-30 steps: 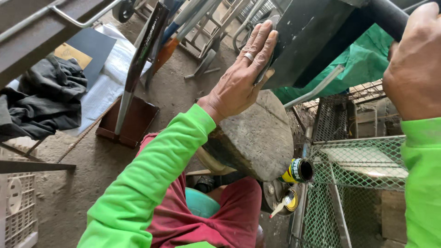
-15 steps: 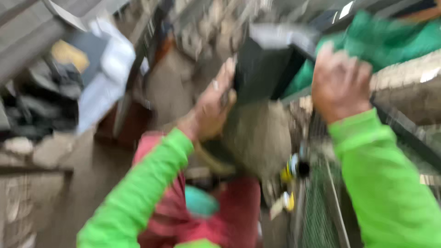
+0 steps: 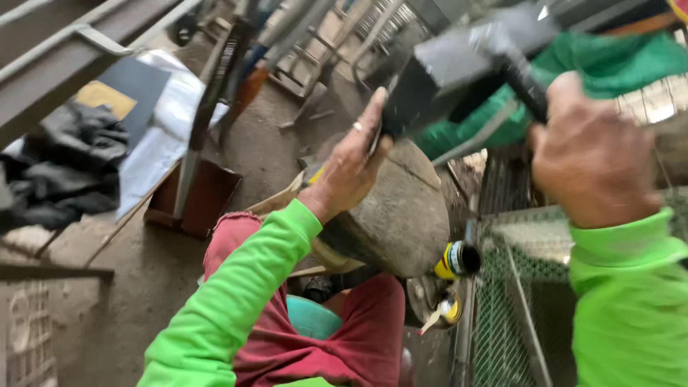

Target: The person sands a metal dustpan and its handle with a sanding block, repeatedly rubbing the surfaces to smooth them. The person holds the dustpan on a stone block and works on both the scoop and the handle.

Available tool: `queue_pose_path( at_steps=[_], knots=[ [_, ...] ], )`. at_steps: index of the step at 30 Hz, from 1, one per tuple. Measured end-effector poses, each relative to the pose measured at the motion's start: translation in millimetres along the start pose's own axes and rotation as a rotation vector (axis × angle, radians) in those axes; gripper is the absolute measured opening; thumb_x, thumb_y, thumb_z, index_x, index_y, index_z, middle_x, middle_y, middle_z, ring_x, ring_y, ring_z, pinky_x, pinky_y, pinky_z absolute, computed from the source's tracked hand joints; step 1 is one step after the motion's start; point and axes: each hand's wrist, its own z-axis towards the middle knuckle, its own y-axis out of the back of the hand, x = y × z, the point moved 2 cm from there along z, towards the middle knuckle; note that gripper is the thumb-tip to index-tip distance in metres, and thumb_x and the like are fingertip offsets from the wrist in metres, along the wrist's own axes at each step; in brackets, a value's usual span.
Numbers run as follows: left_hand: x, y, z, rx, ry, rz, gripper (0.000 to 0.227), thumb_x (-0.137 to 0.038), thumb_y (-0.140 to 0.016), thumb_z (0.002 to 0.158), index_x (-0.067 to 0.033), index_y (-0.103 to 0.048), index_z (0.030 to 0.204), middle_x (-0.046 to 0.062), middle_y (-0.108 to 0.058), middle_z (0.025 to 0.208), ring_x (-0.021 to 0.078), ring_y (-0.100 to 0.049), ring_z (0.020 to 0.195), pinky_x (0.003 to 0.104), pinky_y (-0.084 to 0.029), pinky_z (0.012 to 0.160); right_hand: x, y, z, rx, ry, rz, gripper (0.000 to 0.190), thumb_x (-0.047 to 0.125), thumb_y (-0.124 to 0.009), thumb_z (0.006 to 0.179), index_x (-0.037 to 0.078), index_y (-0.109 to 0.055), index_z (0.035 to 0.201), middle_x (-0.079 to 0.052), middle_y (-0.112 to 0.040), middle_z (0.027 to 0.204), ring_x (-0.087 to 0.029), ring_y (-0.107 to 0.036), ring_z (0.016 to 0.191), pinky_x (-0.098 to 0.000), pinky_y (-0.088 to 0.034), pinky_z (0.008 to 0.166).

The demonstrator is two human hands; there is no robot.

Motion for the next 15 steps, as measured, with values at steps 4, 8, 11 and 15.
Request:
queue_pose_path(
  at_steps=[4, 8, 11, 15],
  knots=[
    [0.8, 0.8, 10.4, 0.015, -0.063, 0.058, 0.059, -0.008, -0.053, 0.114, -0.0012, -0.024, 0.165, 0.024, -0.033, 0.169, 0.0387, -0.036, 0.161, 0.04, -0.034, 0.132, -4.5, -0.5, -5.2, -0.041, -0.063, 0.029, 0.019, 0.015, -0.063, 0.101, 0.001, -0.051, 0.107, -0.024, -0.07, 0.075, -0.042, -0.072, 0.064, -0.0543, -0.057, 0.061],
    [1.9, 10.0, -12.9, 0.139, 0.094, 0.237, 0.064, -0.006, -0.056, 0.106, 0.0051, -0.025, 0.161, 0.028, -0.038, 0.162, 0.0438, -0.036, 0.152, 0.048, -0.026, 0.123, 10.9, -50.3, -8.8, -0.001, -0.047, 0.147, 0.024, 0.014, -0.067, 0.097, 0.003, -0.049, 0.108, -0.029, -0.069, 0.076, -0.051, -0.07, 0.074, -0.0606, -0.055, 0.068],
    [-5.5, 0.9, -16.5, 0.086, 0.091, 0.21, 0.06, -0.008, -0.058, 0.106, 0.0008, -0.031, 0.16, 0.027, -0.043, 0.159, 0.0412, -0.041, 0.151, 0.046, -0.03, 0.125, 0.2, -71.5, -16.3, -0.06, 0.019, 0.195, 0.03, 0.018, -0.072, 0.093, 0.004, -0.05, 0.107, -0.029, -0.069, 0.082, -0.052, -0.068, 0.08, -0.0615, -0.054, 0.069],
    [-19.5, -13.8, 6.3, 0.039, 0.038, 0.023, 0.056, -0.011, -0.054, 0.109, -0.002, -0.033, 0.16, 0.026, -0.044, 0.161, 0.0388, -0.041, 0.155, 0.042, -0.034, 0.128, -22.9, -79.1, -26.3, -0.06, 0.015, 0.184, 0.033, 0.018, -0.074, 0.09, 0.004, -0.051, 0.11, -0.028, -0.069, 0.079, -0.051, -0.069, 0.076, -0.0598, -0.055, 0.069]
  ],
)
